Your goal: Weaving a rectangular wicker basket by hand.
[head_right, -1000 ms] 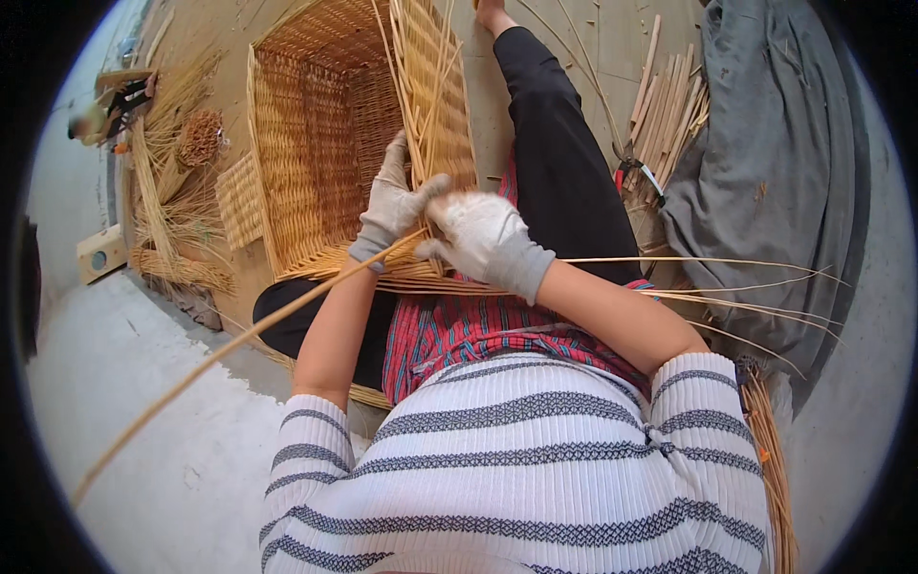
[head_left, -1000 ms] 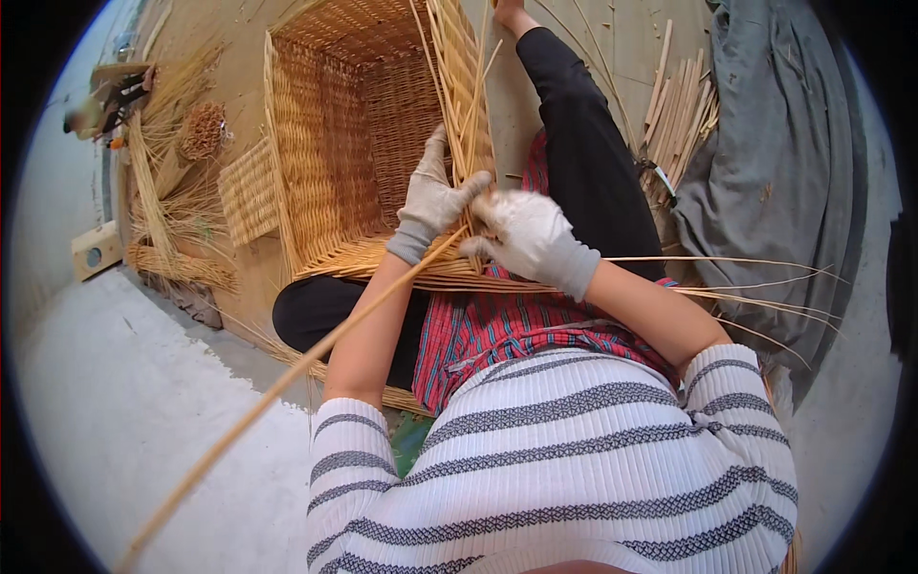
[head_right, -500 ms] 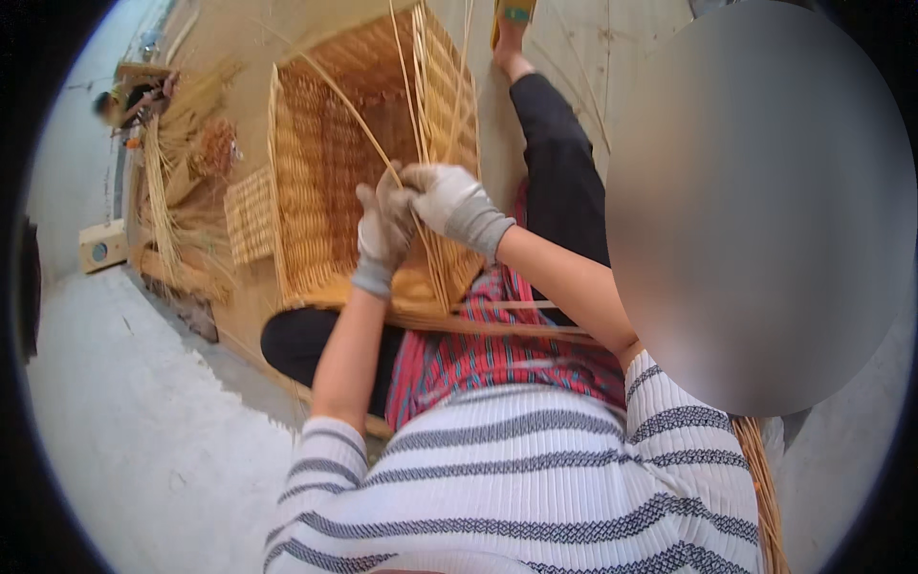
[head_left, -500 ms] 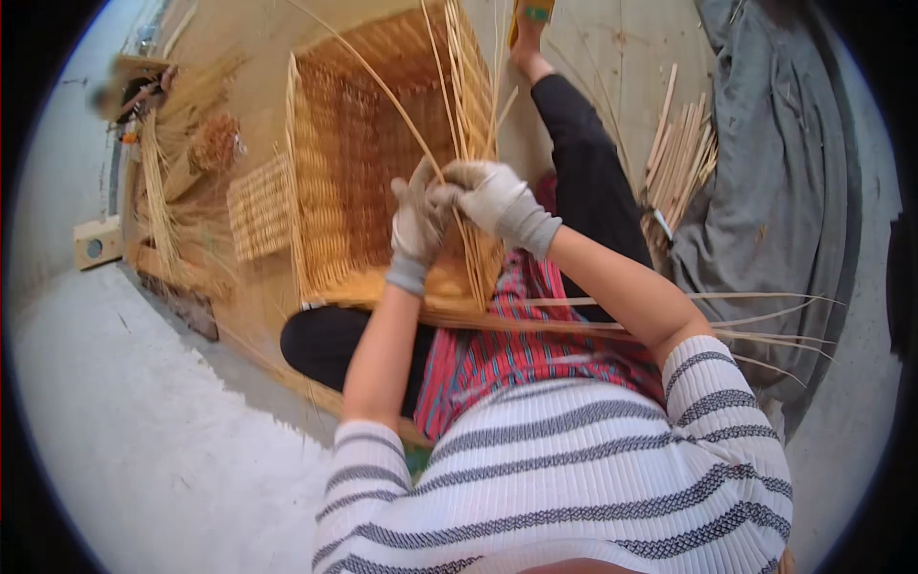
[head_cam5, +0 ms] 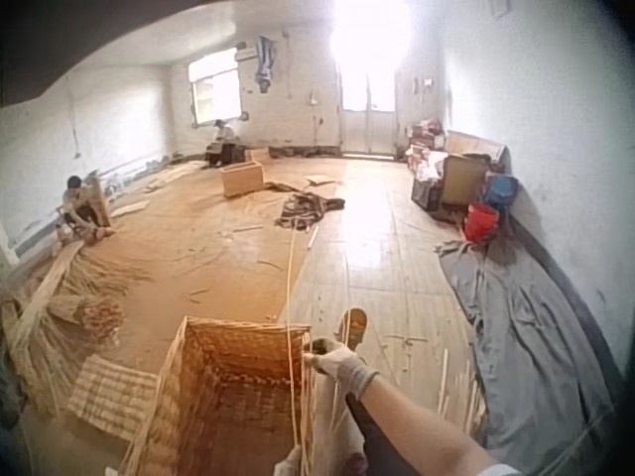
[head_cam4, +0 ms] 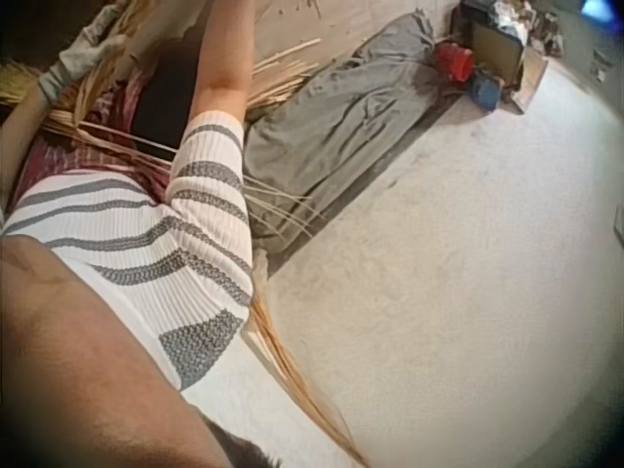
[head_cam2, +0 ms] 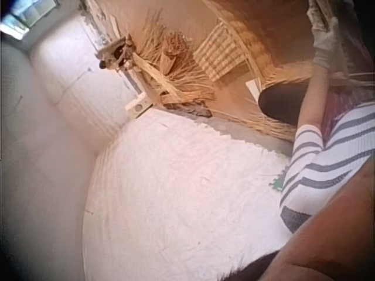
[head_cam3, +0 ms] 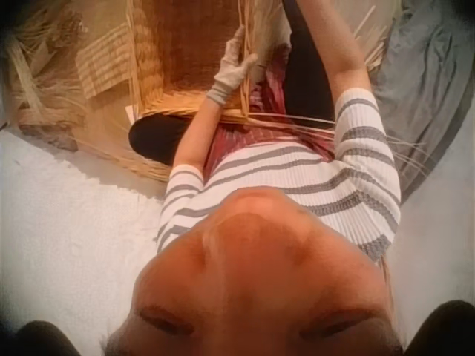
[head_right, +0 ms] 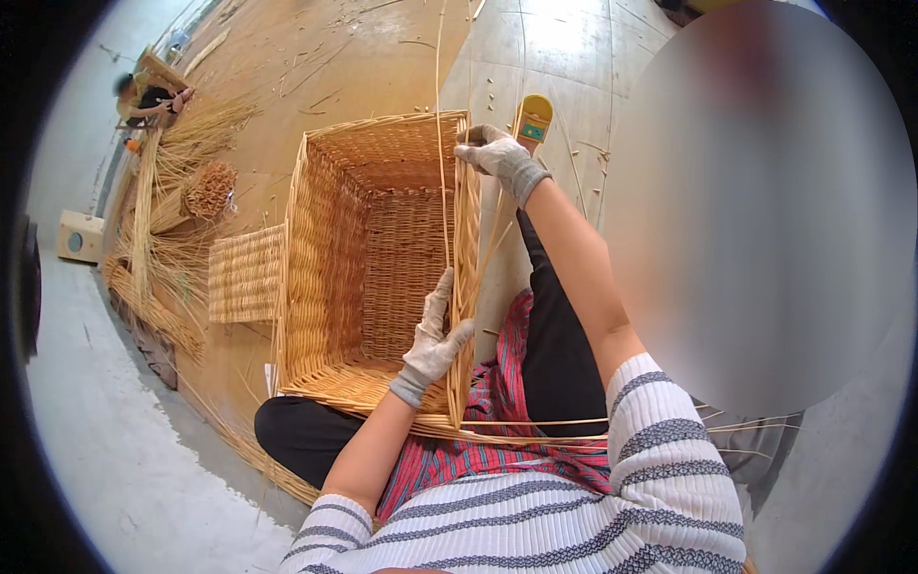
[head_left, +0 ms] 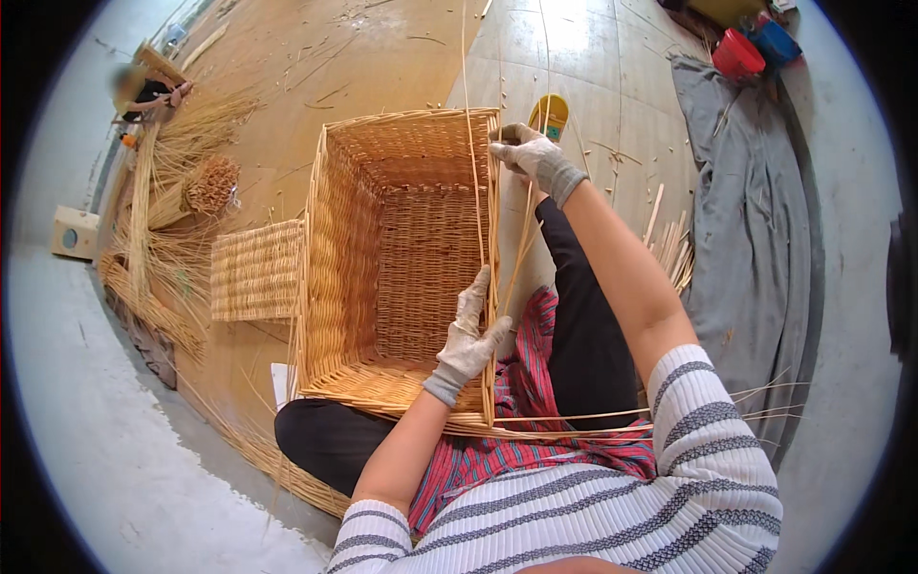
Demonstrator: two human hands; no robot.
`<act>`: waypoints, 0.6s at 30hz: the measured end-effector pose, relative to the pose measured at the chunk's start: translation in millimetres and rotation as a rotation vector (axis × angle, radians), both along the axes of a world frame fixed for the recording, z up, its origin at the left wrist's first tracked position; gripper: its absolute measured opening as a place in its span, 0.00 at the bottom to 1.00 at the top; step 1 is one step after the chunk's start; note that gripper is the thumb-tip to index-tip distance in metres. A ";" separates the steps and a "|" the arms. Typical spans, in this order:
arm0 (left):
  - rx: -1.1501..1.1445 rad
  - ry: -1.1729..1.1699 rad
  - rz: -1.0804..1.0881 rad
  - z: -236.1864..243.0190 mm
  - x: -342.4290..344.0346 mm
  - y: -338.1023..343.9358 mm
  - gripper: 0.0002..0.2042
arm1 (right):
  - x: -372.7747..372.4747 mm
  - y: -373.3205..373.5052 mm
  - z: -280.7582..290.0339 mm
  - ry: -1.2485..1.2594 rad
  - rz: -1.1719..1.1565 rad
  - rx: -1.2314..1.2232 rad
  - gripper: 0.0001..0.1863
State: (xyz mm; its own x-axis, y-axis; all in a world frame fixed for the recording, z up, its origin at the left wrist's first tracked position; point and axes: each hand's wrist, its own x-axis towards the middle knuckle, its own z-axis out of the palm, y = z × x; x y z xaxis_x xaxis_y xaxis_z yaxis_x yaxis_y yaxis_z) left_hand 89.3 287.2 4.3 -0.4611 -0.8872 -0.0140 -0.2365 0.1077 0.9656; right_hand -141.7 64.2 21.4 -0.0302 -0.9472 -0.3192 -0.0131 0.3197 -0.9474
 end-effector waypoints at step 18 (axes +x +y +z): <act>-0.001 -0.012 0.043 4.8 -8.2 -9.8 0.39 | 65.2 147.7 -26.5 0.815 -0.077 -0.902 0.12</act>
